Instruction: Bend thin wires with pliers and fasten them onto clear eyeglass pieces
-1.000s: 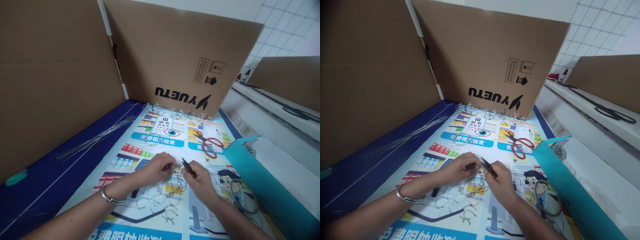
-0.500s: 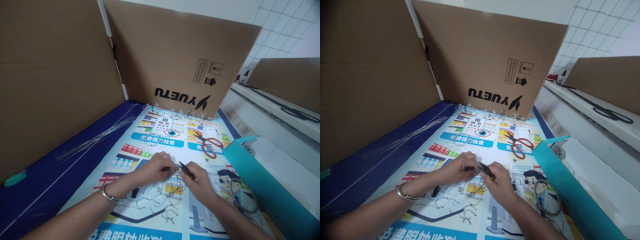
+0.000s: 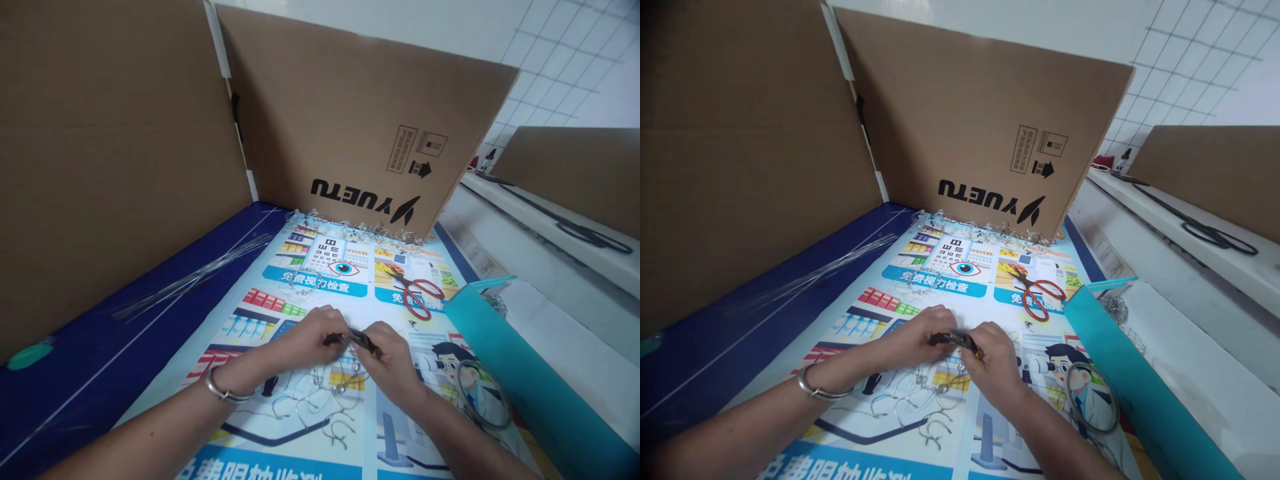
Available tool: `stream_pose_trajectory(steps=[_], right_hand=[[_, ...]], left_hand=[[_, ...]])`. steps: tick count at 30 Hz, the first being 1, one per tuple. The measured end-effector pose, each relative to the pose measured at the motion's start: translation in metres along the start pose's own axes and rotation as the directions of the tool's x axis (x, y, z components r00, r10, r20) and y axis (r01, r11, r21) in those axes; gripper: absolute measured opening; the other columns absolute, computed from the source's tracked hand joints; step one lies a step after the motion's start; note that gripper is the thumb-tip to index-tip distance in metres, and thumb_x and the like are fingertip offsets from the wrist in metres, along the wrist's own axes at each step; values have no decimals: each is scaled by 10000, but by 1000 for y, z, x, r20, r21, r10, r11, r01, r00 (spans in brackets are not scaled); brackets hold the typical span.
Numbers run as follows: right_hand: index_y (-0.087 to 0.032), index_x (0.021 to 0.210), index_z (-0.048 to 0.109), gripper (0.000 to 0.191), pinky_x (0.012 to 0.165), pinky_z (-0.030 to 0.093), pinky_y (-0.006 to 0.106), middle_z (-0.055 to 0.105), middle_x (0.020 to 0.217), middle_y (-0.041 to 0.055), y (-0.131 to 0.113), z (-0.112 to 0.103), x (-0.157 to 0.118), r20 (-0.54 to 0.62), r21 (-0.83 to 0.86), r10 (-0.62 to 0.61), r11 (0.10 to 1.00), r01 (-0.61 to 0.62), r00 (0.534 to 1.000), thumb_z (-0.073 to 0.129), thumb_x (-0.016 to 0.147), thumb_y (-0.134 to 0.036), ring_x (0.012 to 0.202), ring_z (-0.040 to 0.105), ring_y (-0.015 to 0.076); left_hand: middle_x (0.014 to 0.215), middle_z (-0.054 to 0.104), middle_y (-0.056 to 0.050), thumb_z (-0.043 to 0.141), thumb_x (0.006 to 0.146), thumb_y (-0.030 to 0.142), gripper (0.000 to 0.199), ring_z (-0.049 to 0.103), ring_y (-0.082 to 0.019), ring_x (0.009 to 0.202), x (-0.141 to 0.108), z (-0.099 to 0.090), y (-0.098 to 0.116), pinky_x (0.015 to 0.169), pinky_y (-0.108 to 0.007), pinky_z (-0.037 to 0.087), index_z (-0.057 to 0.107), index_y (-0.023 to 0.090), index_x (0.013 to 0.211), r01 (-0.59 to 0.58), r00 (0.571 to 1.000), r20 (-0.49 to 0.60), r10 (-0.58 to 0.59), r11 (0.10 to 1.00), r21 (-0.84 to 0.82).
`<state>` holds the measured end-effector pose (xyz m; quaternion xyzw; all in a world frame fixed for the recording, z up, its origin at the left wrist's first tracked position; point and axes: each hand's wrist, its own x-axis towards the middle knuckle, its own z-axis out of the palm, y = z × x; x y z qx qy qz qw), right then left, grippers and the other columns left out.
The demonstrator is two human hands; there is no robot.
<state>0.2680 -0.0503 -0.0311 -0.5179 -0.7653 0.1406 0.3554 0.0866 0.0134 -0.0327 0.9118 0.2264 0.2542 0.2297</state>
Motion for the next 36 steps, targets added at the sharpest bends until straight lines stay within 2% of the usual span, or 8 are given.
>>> stream_pose_trajectory(steps=[5, 12, 20, 30, 36], right_hand=[[-191, 665, 505, 90, 602, 347, 257, 472, 645, 2, 1, -3, 1, -26, -26, -17, 1000, 17, 1000, 522, 735, -137, 672, 443, 147], [-194, 653, 484, 107, 600, 342, 259, 459, 641, -1, 2, -3, 1, -25, -54, -13, 998, 11, 1000, 509, 727, -120, 667, 432, 146], [-185, 673, 503, 93, 606, 336, 267, 469, 647, 5, 4, -3, 0, -16, -84, -47, 995, 45, 999, 511, 710, -100, 676, 430, 150], [-192, 674, 519, 95, 600, 356, 269, 474, 641, 6, 1, -5, 0, -49, -63, -66, 996, 63, 997, 505, 719, -110, 673, 440, 154], [-190, 718, 514, 89, 629, 376, 284, 501, 699, 22, -2, -6, -2, -139, 4, -55, 998, 56, 989, 490, 755, -113, 703, 464, 155]], left_hand=[[656, 559, 16, 489, 714, 59, 125, 493, -130, 685, 2, 0, 3, 687, -265, 359, 538, 173, 694, 10, 1000, -11, -10, 1000, -24], [733, 572, -11, 539, 720, 103, 90, 497, -150, 731, 1, -6, 4, 686, -270, 360, 592, 176, 726, 25, 999, 26, -25, 1000, 4], [703, 562, -6, 507, 681, 61, 117, 492, -156, 723, 1, -3, 7, 680, -272, 373, 536, 169, 716, 47, 998, 47, -50, 997, 56], [794, 511, -10, 475, 643, 40, 189, 491, -131, 703, 1, -5, 12, 600, -220, 385, 502, 173, 775, 120, 993, -12, -119, 993, 7], [804, 573, -26, 493, 677, 70, 205, 520, -178, 780, 2, -7, 12, 696, -285, 411, 545, 181, 841, 153, 987, -74, -144, 979, 137]])
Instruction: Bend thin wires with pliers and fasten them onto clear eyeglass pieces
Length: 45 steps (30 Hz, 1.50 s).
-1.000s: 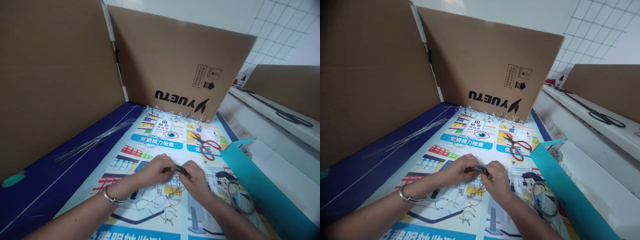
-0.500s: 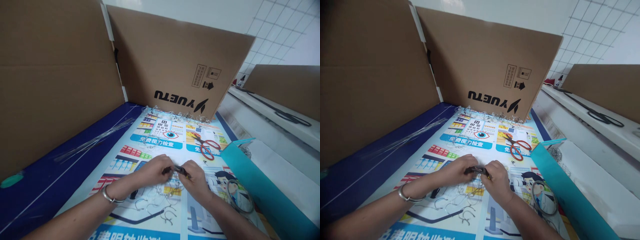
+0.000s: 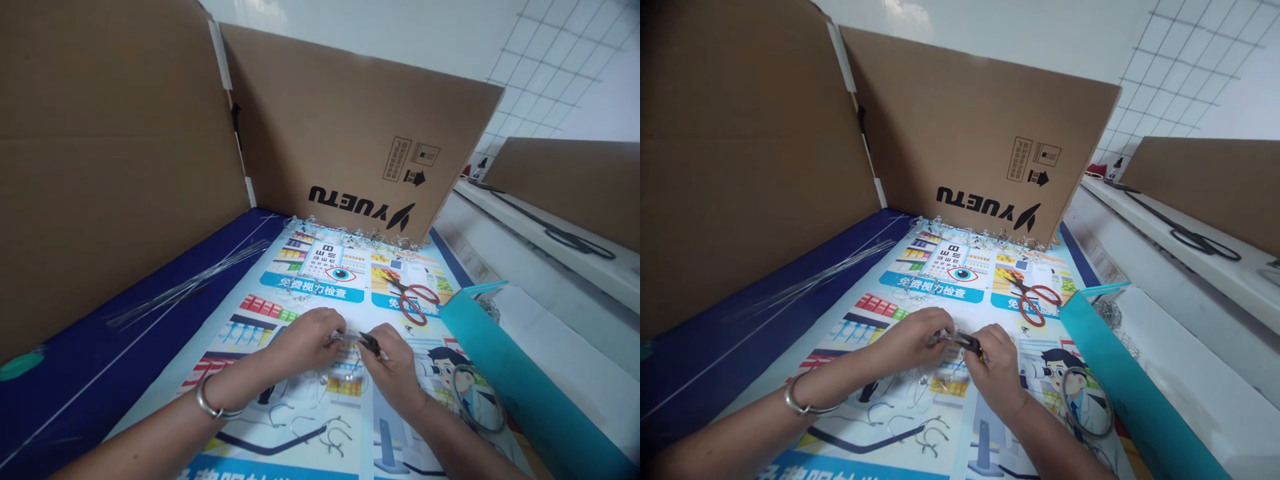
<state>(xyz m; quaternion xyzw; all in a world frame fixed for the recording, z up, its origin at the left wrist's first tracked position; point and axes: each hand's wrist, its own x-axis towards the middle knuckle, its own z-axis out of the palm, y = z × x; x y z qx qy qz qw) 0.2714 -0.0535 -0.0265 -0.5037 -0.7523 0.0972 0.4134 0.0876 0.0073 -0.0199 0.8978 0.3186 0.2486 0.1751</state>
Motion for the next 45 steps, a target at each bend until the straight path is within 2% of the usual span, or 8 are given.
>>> stream_pose_trajectory(steps=[4, 8, 13, 21, 27, 31, 38, 45], right_hand=[[-192, 727, 506, 92, 632, 384, 286, 496, 706, 24, -1, 1, -1, -45, 12, 10, 1000, -10, 999, 472, 777, -121, 710, 465, 155], [-190, 755, 505, 88, 645, 392, 295, 504, 727, 31, -2, 2, -2, -67, 16, -8, 1000, 9, 998, 476, 774, -108, 722, 469, 160], [-189, 754, 495, 94, 655, 388, 306, 505, 724, 32, -3, 2, -3, -53, 19, -25, 999, 26, 998, 478, 771, -98, 728, 465, 166], [-195, 737, 484, 86, 632, 376, 290, 495, 709, 22, -2, 3, -3, -24, 47, -1, 999, 2, 1000, 480, 781, -121, 716, 461, 161], [-193, 733, 479, 86, 626, 382, 276, 478, 703, 11, -3, -2, -2, -4, 158, 59, 986, -57, 998, 486, 818, -186, 691, 458, 143], [-190, 771, 506, 51, 664, 393, 293, 514, 748, 27, -3, -3, -1, 12, 172, 23, 985, -24, 1000, 487, 815, -173, 738, 477, 153], [-192, 818, 523, 97, 674, 394, 310, 531, 757, 30, -3, -4, -1, 36, 161, -72, 985, 65, 997, 495, 779, -108, 743, 472, 159], [-194, 817, 541, 121, 668, 388, 325, 548, 743, 30, -1, -2, -2, -3, 74, -121, 990, 121, 993, 512, 761, -91, 722, 478, 166]], left_hand=[[819, 595, -33, 494, 680, 69, 219, 534, -187, 793, 0, 2, 2, 714, -298, 421, 564, 181, 854, 19, 1000, -22, -19, 999, 26], [777, 595, -16, 495, 690, 85, 198, 532, -164, 733, 1, -5, 8, 656, -266, 419, 568, 184, 845, 62, 998, -21, -63, 998, -25], [722, 586, 3, 511, 705, 129, 123, 516, -136, 651, 3, -13, 12, 599, -235, 397, 578, 186, 790, 129, 991, -5, -131, 987, -98], [688, 591, 18, 515, 694, 135, 119, 519, -117, 610, 3, -12, 14, 562, -213, 383, 584, 185, 778, 190, 981, 6, -193, 963, -190], [683, 581, 20, 490, 673, 96, 175, 503, -110, 592, 2, -7, 11, 536, -208, 367, 583, 188, 789, 160, 987, 43, -154, 972, -173], [692, 582, 19, 482, 673, 92, 167, 501, -106, 595, 0, -1, 9, 536, -208, 362, 572, 189, 776, 140, 989, 63, -130, 972, -189], [646, 568, 35, 468, 677, 92, 169, 489, -94, 553, -1, 1, 5, 502, -194, 338, 556, 189, 785, 197, 979, 105, -177, 951, -236], [666, 536, 30, 462, 637, 65, 173, 459, -97, 589, 0, -3, 11, 529, -195, 321, 548, 177, 736, 128, 991, 73, -115, 967, -220]])
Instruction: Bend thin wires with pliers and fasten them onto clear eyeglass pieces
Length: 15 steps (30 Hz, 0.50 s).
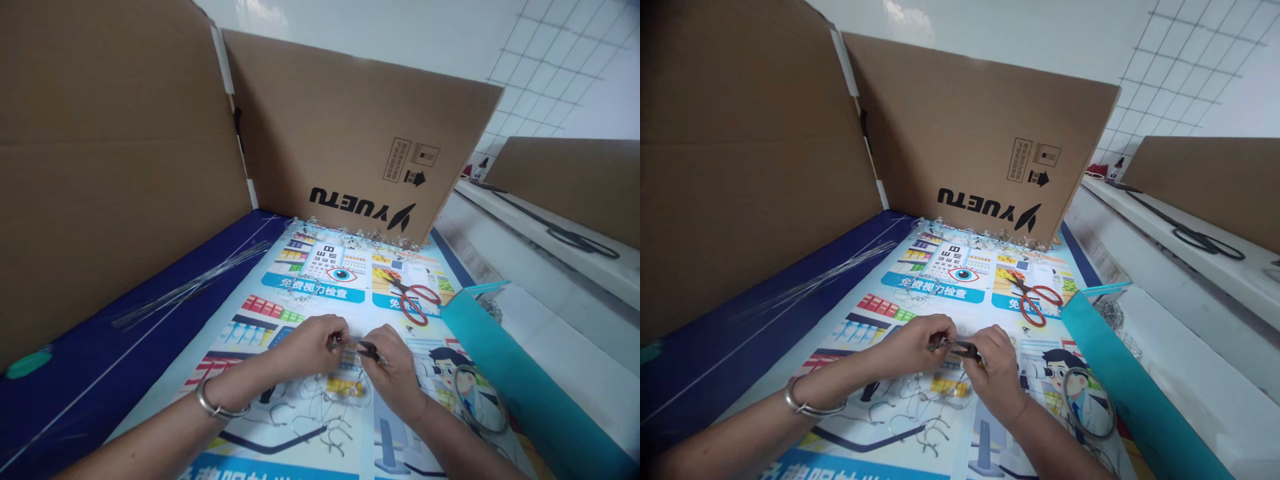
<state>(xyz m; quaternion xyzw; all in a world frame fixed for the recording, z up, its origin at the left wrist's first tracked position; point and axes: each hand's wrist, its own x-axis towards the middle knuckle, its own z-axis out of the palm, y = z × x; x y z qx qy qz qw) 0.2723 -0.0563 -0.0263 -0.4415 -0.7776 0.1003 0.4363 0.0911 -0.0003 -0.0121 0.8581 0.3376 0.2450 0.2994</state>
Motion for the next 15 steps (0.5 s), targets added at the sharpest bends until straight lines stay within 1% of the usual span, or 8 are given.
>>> stream_pose_trajectory(steps=[3, 8, 11, 15], right_hand=[[-191, 829, 543, 105, 670, 395, 326, 554, 754, 38, 0, 0, 1, -27, -5, -8, 1000, 8, 1000, 522, 772, -106, 726, 483, 167], [-193, 845, 539, 120, 677, 401, 328, 560, 764, 42, 0, 1, 1, -24, 11, -22, 1000, 22, 999, 523, 774, -97, 728, 484, 165], [-192, 839, 533, 112, 674, 400, 328, 555, 763, 42, 0, 1, 1, -31, 15, -15, 1000, 15, 999, 525, 775, -100, 731, 483, 166], [-189, 817, 525, 89, 663, 394, 321, 546, 753, 38, -1, -2, 0, -39, 11, 11, 1000, -11, 999, 518, 783, -107, 726, 479, 163]], left_hand=[[673, 520, 26, 454, 621, 55, 177, 454, -103, 606, 0, 0, 1, 540, -200, 316, 542, 175, 717, -14, 1000, 3, 14, 1000, 1], [682, 505, 21, 437, 610, 44, 183, 454, -114, 648, 0, 1, 2, 584, -210, 326, 535, 169, 701, -52, 999, 6, 52, 999, -6], [699, 511, 19, 445, 630, 60, 171, 456, -119, 668, 0, 1, 2, 598, -211, 332, 536, 169, 724, -44, 999, 2, 44, 999, -5], [703, 520, 24, 449, 666, 82, 155, 448, -111, 645, 0, 2, 2, 580, -204, 328, 535, 176, 754, -20, 999, 26, 20, 1000, -16]])
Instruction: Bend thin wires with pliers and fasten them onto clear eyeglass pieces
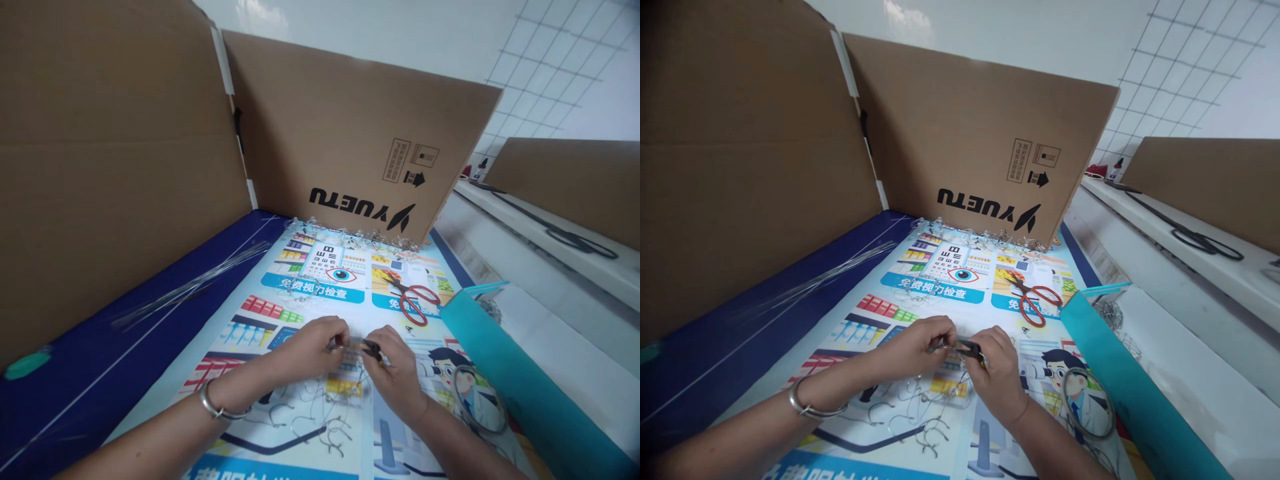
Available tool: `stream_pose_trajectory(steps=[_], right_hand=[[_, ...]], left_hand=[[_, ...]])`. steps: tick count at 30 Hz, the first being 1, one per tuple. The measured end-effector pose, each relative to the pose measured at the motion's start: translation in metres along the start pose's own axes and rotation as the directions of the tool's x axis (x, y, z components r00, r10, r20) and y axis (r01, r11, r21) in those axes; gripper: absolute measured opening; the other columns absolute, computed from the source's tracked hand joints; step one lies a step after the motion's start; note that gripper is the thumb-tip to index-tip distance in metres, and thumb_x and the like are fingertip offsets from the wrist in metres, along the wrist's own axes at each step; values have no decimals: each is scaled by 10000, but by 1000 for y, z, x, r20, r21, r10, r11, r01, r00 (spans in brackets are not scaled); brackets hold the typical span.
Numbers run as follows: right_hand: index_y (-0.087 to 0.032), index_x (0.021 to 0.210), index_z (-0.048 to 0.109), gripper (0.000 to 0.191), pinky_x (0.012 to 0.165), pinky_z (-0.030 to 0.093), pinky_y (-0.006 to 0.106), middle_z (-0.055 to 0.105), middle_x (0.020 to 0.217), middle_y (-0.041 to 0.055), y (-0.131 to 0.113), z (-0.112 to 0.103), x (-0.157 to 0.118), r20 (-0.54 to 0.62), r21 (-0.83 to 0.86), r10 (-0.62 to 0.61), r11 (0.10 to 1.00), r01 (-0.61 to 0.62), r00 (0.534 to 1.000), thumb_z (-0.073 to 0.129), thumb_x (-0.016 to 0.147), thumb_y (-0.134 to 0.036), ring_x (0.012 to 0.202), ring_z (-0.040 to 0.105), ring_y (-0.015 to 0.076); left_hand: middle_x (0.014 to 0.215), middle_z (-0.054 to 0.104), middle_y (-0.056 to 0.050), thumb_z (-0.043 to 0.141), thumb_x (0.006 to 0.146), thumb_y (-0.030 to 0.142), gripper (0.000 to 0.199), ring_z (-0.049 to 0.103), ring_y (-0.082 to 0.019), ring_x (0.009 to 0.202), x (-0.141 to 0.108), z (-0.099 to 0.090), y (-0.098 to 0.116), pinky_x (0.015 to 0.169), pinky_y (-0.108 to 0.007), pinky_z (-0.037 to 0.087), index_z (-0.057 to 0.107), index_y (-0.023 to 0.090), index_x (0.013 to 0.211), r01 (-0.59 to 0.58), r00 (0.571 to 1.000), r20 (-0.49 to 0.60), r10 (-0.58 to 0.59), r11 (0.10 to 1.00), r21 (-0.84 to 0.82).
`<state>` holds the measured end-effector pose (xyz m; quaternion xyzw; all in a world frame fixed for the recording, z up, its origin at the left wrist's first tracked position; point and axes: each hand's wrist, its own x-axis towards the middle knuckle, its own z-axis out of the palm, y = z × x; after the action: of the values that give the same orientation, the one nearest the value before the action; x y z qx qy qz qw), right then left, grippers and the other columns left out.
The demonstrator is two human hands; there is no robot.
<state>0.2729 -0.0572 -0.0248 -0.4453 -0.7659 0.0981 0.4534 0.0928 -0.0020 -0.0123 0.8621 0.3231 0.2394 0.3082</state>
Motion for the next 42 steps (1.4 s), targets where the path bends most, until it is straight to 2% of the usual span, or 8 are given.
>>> stream_pose_trajectory(steps=[8, 15, 20, 27, 33, 36, 42], right_hand=[[-187, 783, 505, 85, 653, 395, 311, 522, 737, 30, -1, -4, -3, -38, 19, 70, 997, -69, 997, 500, 786, -101, 718, 476, 159], [-200, 851, 533, 188, 680, 395, 337, 544, 749, 28, 2, 0, -3, 11, -12, -70, 997, 70, 997, 515, 734, -54, 720, 481, 166], [-194, 834, 538, 176, 665, 388, 339, 544, 737, 34, 8, 2, -3, 13, -76, -77, 994, 78, 997, 524, 717, -63, 718, 475, 174], [-185, 818, 554, 145, 650, 367, 331, 556, 711, 31, 6, -2, -1, 35, -151, -148, 977, 152, 988, 507, 729, -80, 701, 466, 168], [-191, 784, 560, 165, 658, 355, 325, 568, 734, 24, 6, -2, -3, 129, -214, -160, 959, 185, 979, 489, 708, -63, 710, 466, 164], [-193, 794, 562, 176, 662, 357, 331, 566, 737, 27, 7, -2, -3, 154, -203, -138, 965, 168, 978, 487, 699, -65, 720, 468, 169], [-195, 794, 552, 121, 666, 376, 334, 548, 720, 26, 11, -2, -1, 120, -91, -80, 992, 92, 990, 502, 728, -107, 715, 475, 169]], left_hand=[[677, 523, 29, 475, 701, 112, 116, 435, -90, 588, 1, 1, -7, 539, -190, 311, 551, 172, 764, 45, 997, 61, -40, 996, -72], [636, 482, 45, 494, 687, 123, 63, 406, -73, 557, 3, 3, -13, 507, -167, 304, 538, 163, 708, 105, 990, 113, -83, 975, -197], [614, 480, 51, 513, 651, 109, 64, 400, -69, 551, 4, 5, -13, 494, -159, 290, 548, 158, 673, 102, 990, 115, -80, 974, -201], [673, 564, 36, 505, 638, 96, 137, 454, -83, 607, 4, 1, -13, 556, -170, 337, 589, 161, 725, 159, 977, 181, -113, 950, -267], [682, 556, 28, 552, 702, 192, 69, 452, -91, 619, 4, -4, -10, 571, -184, 347, 581, 155, 752, 190, 969, 217, -118, 918, -349], [698, 551, 21, 533, 744, 221, 85, 449, -96, 639, 3, -6, -10, 599, -200, 354, 579, 155, 772, 174, 969, 228, -93, 915, -365], [689, 515, 11, 465, 814, 255, 149, 417, -98, 629, 4, -3, -15, 595, -219, 338, 569, 156, 773, 139, 972, 228, -62, 929, -342]])
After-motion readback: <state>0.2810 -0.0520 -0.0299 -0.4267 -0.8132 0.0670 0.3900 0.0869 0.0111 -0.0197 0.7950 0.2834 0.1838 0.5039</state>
